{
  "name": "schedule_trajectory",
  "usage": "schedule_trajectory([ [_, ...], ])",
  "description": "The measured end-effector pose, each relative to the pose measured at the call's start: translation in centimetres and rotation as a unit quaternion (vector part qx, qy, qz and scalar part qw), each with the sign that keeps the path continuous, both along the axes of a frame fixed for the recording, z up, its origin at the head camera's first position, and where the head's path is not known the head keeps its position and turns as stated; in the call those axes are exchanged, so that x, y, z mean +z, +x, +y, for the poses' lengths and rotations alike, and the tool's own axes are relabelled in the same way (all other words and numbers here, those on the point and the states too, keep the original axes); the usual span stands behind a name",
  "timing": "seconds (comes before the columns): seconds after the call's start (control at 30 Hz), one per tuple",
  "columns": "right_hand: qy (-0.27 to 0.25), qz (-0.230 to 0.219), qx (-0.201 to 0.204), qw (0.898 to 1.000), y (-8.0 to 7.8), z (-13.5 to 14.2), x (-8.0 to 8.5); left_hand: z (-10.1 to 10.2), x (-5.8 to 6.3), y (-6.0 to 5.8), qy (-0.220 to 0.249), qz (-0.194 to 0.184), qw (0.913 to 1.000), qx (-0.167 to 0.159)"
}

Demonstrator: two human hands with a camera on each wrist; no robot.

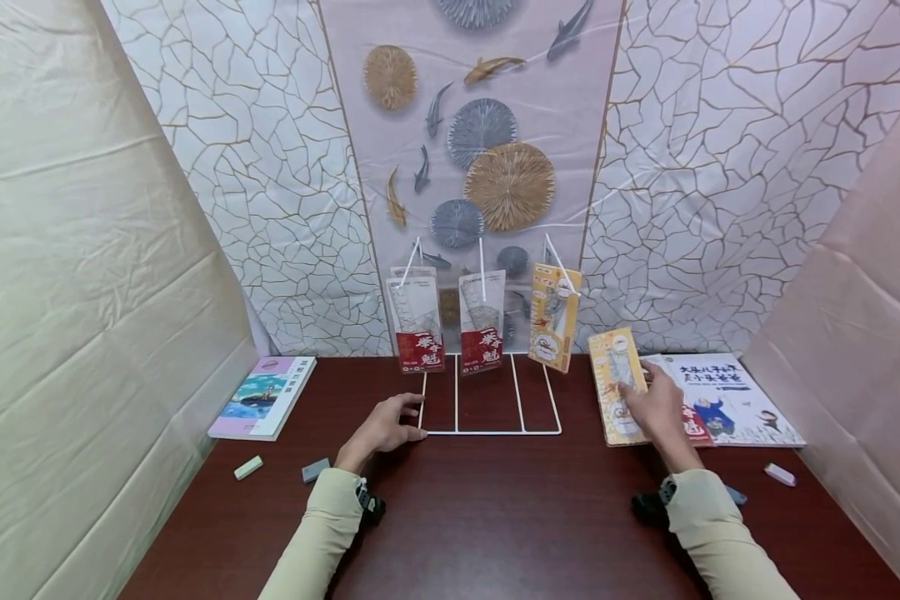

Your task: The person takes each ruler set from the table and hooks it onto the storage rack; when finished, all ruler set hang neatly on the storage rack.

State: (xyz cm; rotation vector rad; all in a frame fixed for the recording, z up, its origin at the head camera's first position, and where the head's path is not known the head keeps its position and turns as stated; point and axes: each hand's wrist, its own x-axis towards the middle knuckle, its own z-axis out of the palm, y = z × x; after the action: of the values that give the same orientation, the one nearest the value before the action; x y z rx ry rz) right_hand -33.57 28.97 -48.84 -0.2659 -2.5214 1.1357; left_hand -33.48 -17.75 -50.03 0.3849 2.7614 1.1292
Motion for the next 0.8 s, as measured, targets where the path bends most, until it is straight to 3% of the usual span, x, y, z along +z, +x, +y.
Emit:
schedule_trajectory([
  [0.2,-0.055,0.092,-0.033,0.994,1.3,-0.3,2.0,0.0,0.0,-0.1,0.002,-0.001,1.0000,0.002],
  [0.37,-0.125,0.159,-0.003,0.979,2.6,-0.9,4.0,0.0,-0.1,0.0,0.001,0.001,1.0000,0.000],
  [0.47,-0.189,0.200,0.052,0.960,3.5,-1.5,4.9,-0.1,-0.2,-0.1,0.001,0.001,1.0000,0.003],
  [0.6,-0.238,0.225,0.159,0.931,4.5,-2.9,5.6,0.0,-0.2,0.0,0.003,-0.001,1.0000,0.003],
  [0.7,-0.229,0.231,0.219,0.920,5.0,-4.1,5.9,0.0,-0.2,0.0,0.001,0.000,1.0000,-0.001],
  [0.8,-0.217,0.232,0.249,0.915,5.0,-5.2,6.1,0.0,-0.2,0.0,0.002,0.002,1.0000,-0.002],
])
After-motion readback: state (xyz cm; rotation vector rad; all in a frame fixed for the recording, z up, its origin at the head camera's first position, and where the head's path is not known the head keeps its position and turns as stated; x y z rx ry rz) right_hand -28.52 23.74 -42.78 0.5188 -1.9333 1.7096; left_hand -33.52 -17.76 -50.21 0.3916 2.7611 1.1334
